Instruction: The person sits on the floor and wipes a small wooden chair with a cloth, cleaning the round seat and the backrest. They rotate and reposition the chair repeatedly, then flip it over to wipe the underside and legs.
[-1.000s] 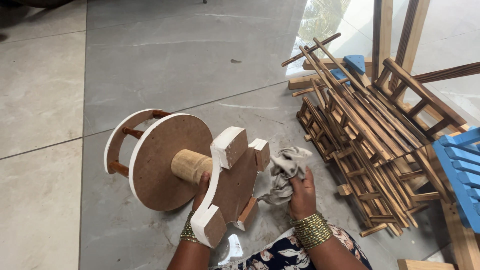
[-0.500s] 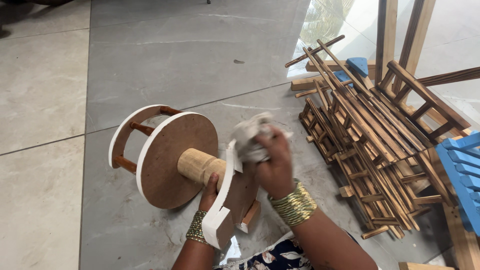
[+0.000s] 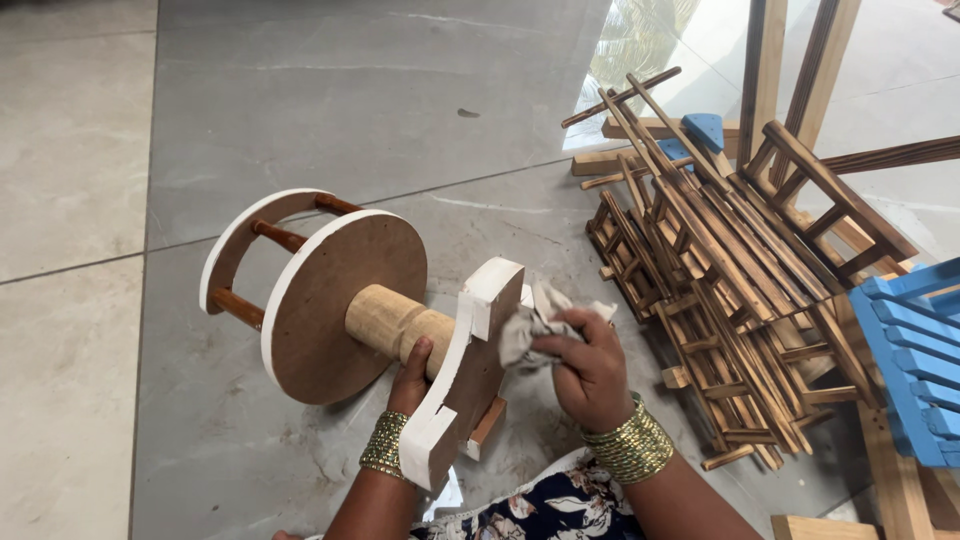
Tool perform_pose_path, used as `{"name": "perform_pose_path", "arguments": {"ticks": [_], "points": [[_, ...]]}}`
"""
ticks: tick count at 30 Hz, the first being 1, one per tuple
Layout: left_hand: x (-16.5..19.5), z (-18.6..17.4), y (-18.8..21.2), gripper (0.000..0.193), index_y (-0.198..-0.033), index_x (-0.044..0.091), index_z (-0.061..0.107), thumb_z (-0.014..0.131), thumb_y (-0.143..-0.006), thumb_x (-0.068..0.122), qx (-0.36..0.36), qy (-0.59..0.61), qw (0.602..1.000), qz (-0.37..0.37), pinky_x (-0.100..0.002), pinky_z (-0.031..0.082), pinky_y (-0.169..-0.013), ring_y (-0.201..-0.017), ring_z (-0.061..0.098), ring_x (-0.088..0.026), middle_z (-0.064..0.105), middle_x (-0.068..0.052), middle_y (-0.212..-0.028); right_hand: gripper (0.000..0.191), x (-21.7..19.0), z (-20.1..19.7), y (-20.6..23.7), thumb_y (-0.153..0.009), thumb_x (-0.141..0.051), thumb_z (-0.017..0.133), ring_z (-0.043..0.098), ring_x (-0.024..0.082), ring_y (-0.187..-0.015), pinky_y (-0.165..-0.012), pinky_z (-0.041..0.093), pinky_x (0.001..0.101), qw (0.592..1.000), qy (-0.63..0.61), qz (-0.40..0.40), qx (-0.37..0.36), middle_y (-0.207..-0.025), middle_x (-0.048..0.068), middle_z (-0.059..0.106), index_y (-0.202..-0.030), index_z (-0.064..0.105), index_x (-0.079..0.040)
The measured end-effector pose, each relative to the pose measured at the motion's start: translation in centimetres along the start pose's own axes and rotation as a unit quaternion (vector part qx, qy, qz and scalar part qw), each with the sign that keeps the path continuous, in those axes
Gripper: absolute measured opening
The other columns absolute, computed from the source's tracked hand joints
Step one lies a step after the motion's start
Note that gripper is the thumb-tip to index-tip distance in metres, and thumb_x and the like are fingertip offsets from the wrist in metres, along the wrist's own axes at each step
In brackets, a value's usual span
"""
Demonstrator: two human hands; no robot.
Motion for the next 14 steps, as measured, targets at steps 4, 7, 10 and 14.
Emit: {"name": "perform_pose_path", "arguments": {"ticks": [4, 7, 10, 14], "points": [[-0.2, 0.9, 0.5, 0.076, -0.134, -0.001, 0.057, 0.070, -0.082, 0.053, -0.049, 0.060, 0.997, -0.026, -0.043, 0.058, -0.092, -0.104, 0.071, -0.030, 0.071, -0.020, -0.119, 0.034, -2.7, 2.0, -2.0, -0.078, 0.002, 0.058, 0.061, 0.034, -0.115, -0.099, 0.052, 0.0432, 0.998, -0.001, -0.046, 0.047, -0.126, 0.019, 0.059, -0.106, 0.077, -0.002], [-0.2, 0.7, 0.5, 0.075, -0.133, 0.001, 0.057, 0.069, -0.081, 0.053, -0.053, 0.070, 0.995, -0.037, -0.043, 0.057, -0.094, -0.105, 0.071, -0.030, 0.071, -0.019, -0.120, 0.027, -2.3, 4.7, -1.9, -0.078, -0.001, 0.063, 0.063, 0.032, -0.114, -0.098, 0.054, 0.0415, 0.999, -0.041, -0.030, -0.014, -0.127, 0.020, 0.059, -0.099, 0.077, -0.005], [0.1, -0.2, -0.1, 0.073, -0.136, 0.000, 0.057, 0.069, -0.085, 0.051, -0.042, 0.048, 0.998, -0.005, -0.042, 0.057, -0.097, -0.109, 0.070, -0.028, 0.070, -0.018, -0.123, 0.026, -0.5, 5.4, 1.5, -0.074, -0.004, 0.062, 0.067, 0.029, -0.111, -0.097, 0.057, 0.0413, 0.986, -0.017, 0.026, -0.165, -0.123, 0.015, 0.064, -0.093, 0.079, -0.010], [-0.5, -1.8, -1.4, 0.074, -0.137, -0.001, 0.056, 0.072, -0.087, 0.051, -0.036, 0.051, 0.998, -0.008, -0.044, 0.054, -0.098, -0.111, 0.066, -0.031, 0.067, -0.019, -0.124, 0.033, 4.6, 4.7, 5.2, -0.080, -0.010, 0.054, 0.075, 0.031, -0.111, -0.087, 0.063, 0.0418, 0.948, -0.076, 0.214, -0.223, -0.131, 0.006, 0.061, -0.099, 0.078, -0.021]]}}
Point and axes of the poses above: each hand's wrist, its own y-axis away from the middle knuckle, its own z-axis out of the palm, x = y × z, the point moved 4 cm from there along -y, towards the middle knuckle
